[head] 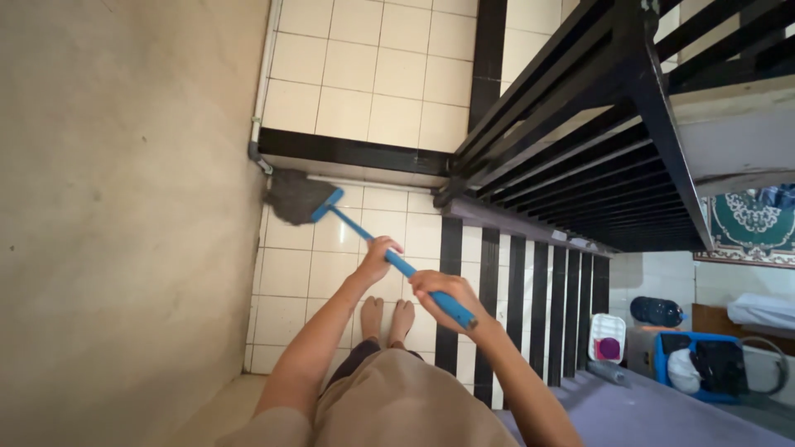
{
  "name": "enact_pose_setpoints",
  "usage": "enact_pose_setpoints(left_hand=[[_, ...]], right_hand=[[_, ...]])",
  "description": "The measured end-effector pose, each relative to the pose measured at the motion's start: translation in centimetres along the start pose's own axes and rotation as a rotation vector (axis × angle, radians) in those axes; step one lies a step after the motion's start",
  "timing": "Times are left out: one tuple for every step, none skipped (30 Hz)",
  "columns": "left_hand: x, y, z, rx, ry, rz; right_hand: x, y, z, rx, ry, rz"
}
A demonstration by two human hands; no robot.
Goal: Mopping the tiled floor at the landing and on the stairs.
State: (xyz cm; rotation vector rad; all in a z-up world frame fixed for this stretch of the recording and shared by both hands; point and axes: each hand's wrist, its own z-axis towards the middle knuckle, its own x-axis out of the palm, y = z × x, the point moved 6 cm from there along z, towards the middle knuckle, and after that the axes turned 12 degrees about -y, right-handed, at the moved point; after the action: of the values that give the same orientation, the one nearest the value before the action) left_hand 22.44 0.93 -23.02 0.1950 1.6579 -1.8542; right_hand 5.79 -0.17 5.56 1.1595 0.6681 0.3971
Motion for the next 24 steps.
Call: enact_pose_setpoints(left_hand=[[0.8, -0.7, 0.4, 0.027, 0.023, -0.045], [1.4, -1.2, 0.4, 0.025, 0.022, -0.045], [2.3, -2.1, 0.3, 0.071, 0.084, -0.112], [3.2, -3.1, 0.2, 0.117, 0.147, -0.179], [3.5, -4.2, 0.3, 0.116, 0.153, -0.182], [4.3, -5.5, 0.2, 0.116, 0.239, -0.201], [5.2, -6.8, 0.0, 0.116, 0.325, -0.223], [6.0, -8.1, -0.4, 0.114, 0.331, -0.228], [7.1, -9.3, -0.7, 0.100, 0.398, -0.249], [8.2, -10.6, -1.0, 0.085, 0.465, -0.271], [9.2, -11.6, -1.2, 0.088, 0.470, -0.274], [10.3, -12.8, -1.6, 0.102, 0.502, -0.321], [11.2, -14.0, -2.1, 0.116, 0.533, -0.367], [12.2, -15.0, -2.4, 0.117, 0.537, -0.370], [13.0, -16.5, -2.9, 0.195, 0.563, -0.442], [13.7, -18.0, -3.4, 0.274, 0.587, -0.515], [13.6, -19.8, -3.4, 0.275, 0.592, -0.516], [13.7, -21.7, -3.3, 0.251, 0.621, -0.547], [13.7, -23.5, -3.4, 0.226, 0.651, -0.578], [13.4, -25.2, -3.1, 0.228, 0.658, -0.578], [13.3, -26.8, -2.8, 0.206, 0.675, -0.561], [13.1, -28.4, -2.5, 0.183, 0.691, -0.544], [12.7, -29.3, -2.0, 0.189, 0.697, -0.545], [12.2, -30.6, -1.5, 0.265, 0.682, -0.536]], right_hand=[[-0.8, 0.8, 0.0, 0.027, -0.023, -0.032], [-1.3, 1.6, -0.1, 0.027, -0.020, -0.032], [-1.9, 2.1, -0.2, 0.072, -0.037, -0.062], [-2.5, 2.7, -0.4, 0.117, -0.054, -0.091], [-2.9, 3.3, -0.7, 0.123, -0.058, -0.091], [-3.5, 3.9, -1.1, 0.143, -0.092, -0.109], [-4.1, 4.5, -1.6, 0.164, -0.126, -0.129], [-4.6, 4.9, -2.2, 0.171, -0.129, -0.131], [-5.3, 5.2, -2.7, 0.197, -0.162, -0.156], [-6.0, 5.4, -3.2, 0.223, -0.195, -0.181], [-6.3, 6.0, -3.7, 0.226, -0.200, -0.184], [-6.8, 6.6, -4.1, 0.226, -0.250, -0.219], [-7.3, 7.3, -4.6, 0.226, -0.299, -0.253], [-7.7, 7.7, -4.9, 0.229, -0.303, -0.255], [-8.1, 8.5, -5.1, 0.175, -0.337, -0.301], [-8.5, 9.3, -5.3, 0.121, -0.370, -0.347], [-9.1, 8.7, -6.1, 0.123, -0.375, -0.348], [-9.6, 8.4, -6.8, 0.090, -0.373, -0.391], [-10.1, 8.1, -7.6, 0.058, -0.373, -0.434], [-10.9, 8.2, -8.0, 0.061, -0.379, -0.435], [-11.7, 8.6, -8.4, 0.016, -0.396, -0.427], [-12.5, 9.0, -8.8, -0.029, -0.412, -0.419], [-13.0, 10.3, -8.0, -0.029, -0.419, -0.423], [-13.5, 11.8, -7.3, -0.076, -0.454, -0.354]])
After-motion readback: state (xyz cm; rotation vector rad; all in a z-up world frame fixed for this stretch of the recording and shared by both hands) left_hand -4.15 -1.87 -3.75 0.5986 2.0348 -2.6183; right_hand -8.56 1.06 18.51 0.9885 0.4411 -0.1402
